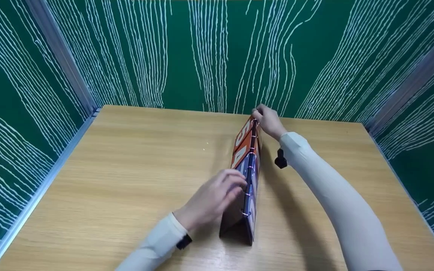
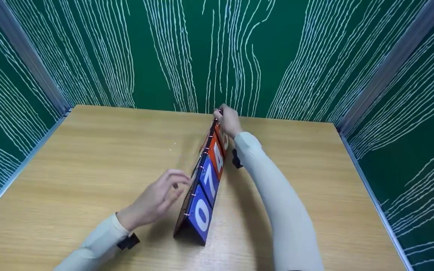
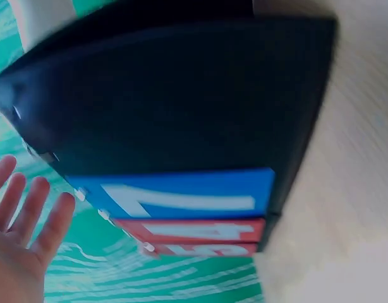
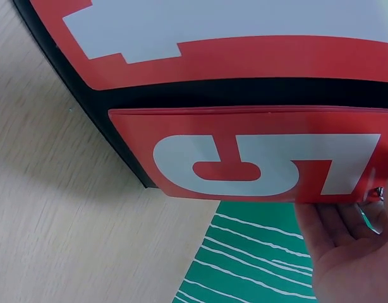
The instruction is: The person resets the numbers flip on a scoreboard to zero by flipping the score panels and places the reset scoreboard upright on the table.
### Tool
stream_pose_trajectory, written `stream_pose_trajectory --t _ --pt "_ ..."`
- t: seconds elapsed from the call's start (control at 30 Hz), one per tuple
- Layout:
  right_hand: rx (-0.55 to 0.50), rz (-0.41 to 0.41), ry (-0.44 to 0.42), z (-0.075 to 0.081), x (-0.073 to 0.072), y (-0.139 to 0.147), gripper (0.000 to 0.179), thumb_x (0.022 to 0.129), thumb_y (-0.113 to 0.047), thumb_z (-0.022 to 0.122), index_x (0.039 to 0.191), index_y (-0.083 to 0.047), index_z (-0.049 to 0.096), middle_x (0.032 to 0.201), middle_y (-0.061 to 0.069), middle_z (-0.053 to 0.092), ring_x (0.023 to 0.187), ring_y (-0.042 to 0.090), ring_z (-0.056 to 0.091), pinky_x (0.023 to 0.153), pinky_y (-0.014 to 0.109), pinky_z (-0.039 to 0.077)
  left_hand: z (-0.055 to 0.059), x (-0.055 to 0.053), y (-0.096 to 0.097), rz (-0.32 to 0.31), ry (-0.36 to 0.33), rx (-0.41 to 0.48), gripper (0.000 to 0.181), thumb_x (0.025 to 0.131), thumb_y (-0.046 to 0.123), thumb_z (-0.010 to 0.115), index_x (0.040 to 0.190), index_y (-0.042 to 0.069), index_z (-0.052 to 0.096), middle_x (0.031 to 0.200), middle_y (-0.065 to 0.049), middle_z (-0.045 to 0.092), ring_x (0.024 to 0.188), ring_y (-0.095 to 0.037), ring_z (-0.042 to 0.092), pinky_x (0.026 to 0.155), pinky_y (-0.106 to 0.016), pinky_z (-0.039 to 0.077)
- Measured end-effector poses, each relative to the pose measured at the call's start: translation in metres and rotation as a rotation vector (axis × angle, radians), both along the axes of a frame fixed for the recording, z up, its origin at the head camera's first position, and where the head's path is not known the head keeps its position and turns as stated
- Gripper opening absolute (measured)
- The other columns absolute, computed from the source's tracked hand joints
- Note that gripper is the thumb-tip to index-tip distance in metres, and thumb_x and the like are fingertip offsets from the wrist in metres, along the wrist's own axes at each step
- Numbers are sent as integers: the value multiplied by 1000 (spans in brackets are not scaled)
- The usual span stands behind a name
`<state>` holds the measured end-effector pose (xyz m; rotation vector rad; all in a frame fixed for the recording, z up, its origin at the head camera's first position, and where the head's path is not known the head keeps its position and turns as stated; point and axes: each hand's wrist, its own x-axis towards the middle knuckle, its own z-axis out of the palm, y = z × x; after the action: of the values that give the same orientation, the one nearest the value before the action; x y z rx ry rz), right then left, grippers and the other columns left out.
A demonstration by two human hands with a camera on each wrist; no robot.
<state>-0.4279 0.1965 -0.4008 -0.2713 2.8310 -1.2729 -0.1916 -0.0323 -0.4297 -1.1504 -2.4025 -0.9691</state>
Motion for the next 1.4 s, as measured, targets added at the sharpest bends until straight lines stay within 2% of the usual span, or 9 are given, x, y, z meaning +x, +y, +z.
stream_pose_trajectory --t 0.1,0.2,0.33,0.43,0.6,0.8,1.0,1.17,1.4 --pt "-16 -6 -12 1 1 1 34 108 -31 41 126 -5 53 114 12 57 101 25 55 84 34 45 -8 -15 -5 42 -52 -20 29 108 21 48 133 8 54 138 -8 55 124 -20 60 111 -33 49" --pt "-23 -7 -30 0 2 1 35 108 -31 41 128 -4 53 115 12 58 102 25 55 86 35 46 -20 -26 -11 69 -112 -63 39 105 17 55 141 8 47 143 -9 53 128 -22 59 113 -36 48" --pt "-20 -2 -41 -3 2 1 34 108 -31 41 127 -5 53 115 12 58 102 25 56 86 34 47 -36 -32 -18 61 -276 -130 61 100 18 61 155 11 34 156 -9 45 138 -27 53 116 -44 44" --pt "-20 -4 -38 -4 2 0 32 108 -30 41 125 -6 54 115 13 58 102 26 56 87 35 47 -43 -35 -20 51 -399 -158 72 98 20 63 160 17 26 164 -8 37 144 -29 47 118 -49 41" --pt "-21 -11 -28 -2 1 -1 34 108 -33 41 126 -7 54 117 14 58 105 27 57 91 38 48 -50 -43 -20 37 -511 -143 84 94 18 68 163 23 21 169 -9 28 151 -32 37 122 -52 35" --pt "-6 -1 -15 -3 -1 -2 34 108 -30 41 126 -4 54 114 13 58 101 25 56 86 34 47 -59 -48 -20 3 -563 -122 93 90 15 73 164 26 18 170 -6 25 151 -28 37 121 -48 37" --pt "-1 -9 21 -1 -1 -3 31 108 -30 41 118 -5 55 106 10 56 95 23 53 80 32 43 -59 -51 -20 -33 -545 -76 91 89 12 71 164 20 20 167 -8 31 148 -25 43 119 -43 40" --pt "-13 -5 -14 -1 0 -3 32 109 -30 40 121 -5 54 109 11 56 98 24 54 83 34 45 -57 -50 -19 -19 -560 -88 85 90 13 69 162 23 24 165 -5 35 144 -27 49 114 -44 46" --pt "-19 -12 -20 -2 0 -1 35 109 -34 40 124 -5 54 111 11 57 99 24 55 84 34 46 -55 -49 -18 9 -530 -126 80 90 16 71 159 21 29 160 -5 43 140 -26 53 109 -45 50"
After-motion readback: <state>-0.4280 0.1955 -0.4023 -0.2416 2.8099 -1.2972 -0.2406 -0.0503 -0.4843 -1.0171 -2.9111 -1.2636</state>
